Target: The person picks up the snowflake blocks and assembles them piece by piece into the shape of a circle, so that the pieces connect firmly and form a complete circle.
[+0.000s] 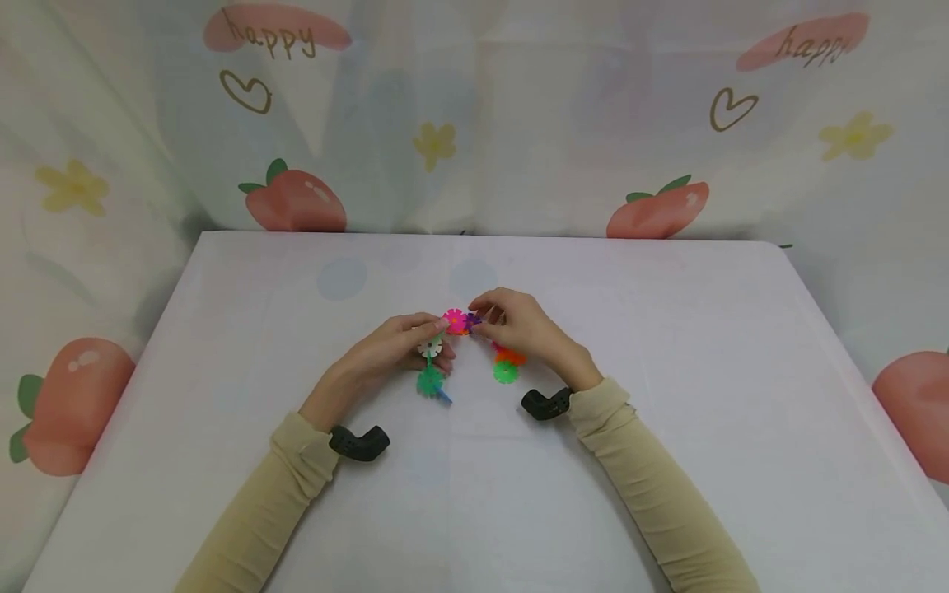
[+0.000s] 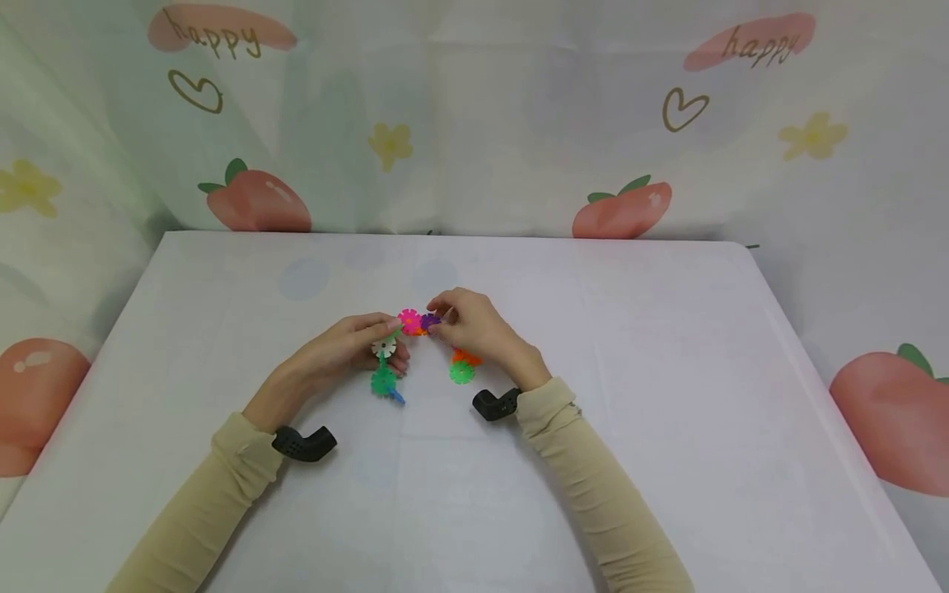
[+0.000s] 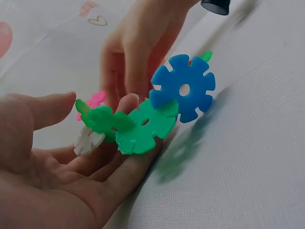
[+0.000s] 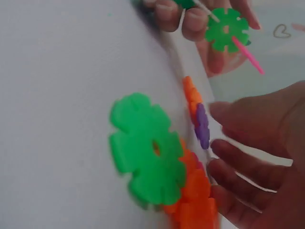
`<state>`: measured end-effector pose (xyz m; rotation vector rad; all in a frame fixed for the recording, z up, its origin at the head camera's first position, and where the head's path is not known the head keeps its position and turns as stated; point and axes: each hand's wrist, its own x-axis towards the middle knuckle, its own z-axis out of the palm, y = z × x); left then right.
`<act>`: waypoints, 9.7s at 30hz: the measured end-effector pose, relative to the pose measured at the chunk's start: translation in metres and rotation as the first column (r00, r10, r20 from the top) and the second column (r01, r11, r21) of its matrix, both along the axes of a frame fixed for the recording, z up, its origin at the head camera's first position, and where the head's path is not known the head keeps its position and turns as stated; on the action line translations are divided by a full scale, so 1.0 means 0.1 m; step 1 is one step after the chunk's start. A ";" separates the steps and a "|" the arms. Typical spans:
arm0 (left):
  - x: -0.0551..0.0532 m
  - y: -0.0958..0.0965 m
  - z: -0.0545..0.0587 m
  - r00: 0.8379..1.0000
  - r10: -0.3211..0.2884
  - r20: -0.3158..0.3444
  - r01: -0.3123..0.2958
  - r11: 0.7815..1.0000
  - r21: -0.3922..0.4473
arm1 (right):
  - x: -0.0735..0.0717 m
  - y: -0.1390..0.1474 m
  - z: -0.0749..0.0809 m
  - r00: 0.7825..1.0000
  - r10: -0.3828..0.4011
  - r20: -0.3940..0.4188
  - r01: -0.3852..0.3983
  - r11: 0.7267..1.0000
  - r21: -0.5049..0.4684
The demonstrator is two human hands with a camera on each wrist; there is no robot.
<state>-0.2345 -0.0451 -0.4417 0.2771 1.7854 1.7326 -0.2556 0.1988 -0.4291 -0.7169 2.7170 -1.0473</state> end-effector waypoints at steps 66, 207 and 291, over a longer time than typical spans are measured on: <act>0.06 0.02 0.03 0.992 0.032 -0.125 -0.041 0.997 -0.071 | 0.02 0.03 0.08 0.930 0.157 0.333 -0.109 0.981 -0.160; 0.06 0.04 -0.02 0.992 -0.115 -0.060 0.110 0.990 -0.083 | 0.05 -0.02 0.02 0.988 -0.016 0.153 0.046 0.980 -0.193; 0.13 0.08 -0.04 0.988 -0.155 -0.016 0.155 0.986 0.060 | 0.44 0.27 0.03 0.995 -0.100 -0.004 0.097 0.972 -0.215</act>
